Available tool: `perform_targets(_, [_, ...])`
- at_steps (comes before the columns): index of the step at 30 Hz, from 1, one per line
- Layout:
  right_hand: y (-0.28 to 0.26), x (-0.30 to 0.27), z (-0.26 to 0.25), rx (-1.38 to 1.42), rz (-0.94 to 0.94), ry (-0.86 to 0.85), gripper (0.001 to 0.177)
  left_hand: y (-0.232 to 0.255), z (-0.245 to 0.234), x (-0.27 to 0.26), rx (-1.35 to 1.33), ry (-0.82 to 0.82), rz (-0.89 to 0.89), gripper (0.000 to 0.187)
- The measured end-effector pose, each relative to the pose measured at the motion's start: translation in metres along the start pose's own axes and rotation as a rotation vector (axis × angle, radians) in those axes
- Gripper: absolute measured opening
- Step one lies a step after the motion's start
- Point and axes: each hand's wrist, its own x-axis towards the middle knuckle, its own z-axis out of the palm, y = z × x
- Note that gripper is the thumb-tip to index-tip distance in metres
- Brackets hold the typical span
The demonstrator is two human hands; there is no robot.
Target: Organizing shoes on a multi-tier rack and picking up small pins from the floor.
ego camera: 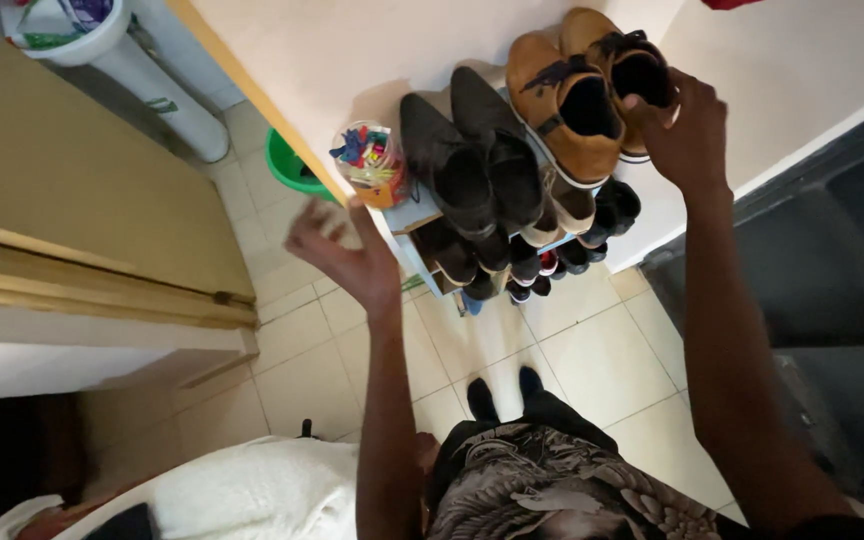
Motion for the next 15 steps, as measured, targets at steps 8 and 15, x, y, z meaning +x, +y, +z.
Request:
perform_targets(8, [0.025,0.007,0.029,0.487,0.137,-0.001,0.075,0.027,0.048,-0.093,0.218,-0.499,0.187,0.099])
perform_targets(15, [0.005,-0.004,0.039,0.517,0.153,0.132,0.066,0.018,0.092,-0.123,0.332,-0.282,0.228,0.107])
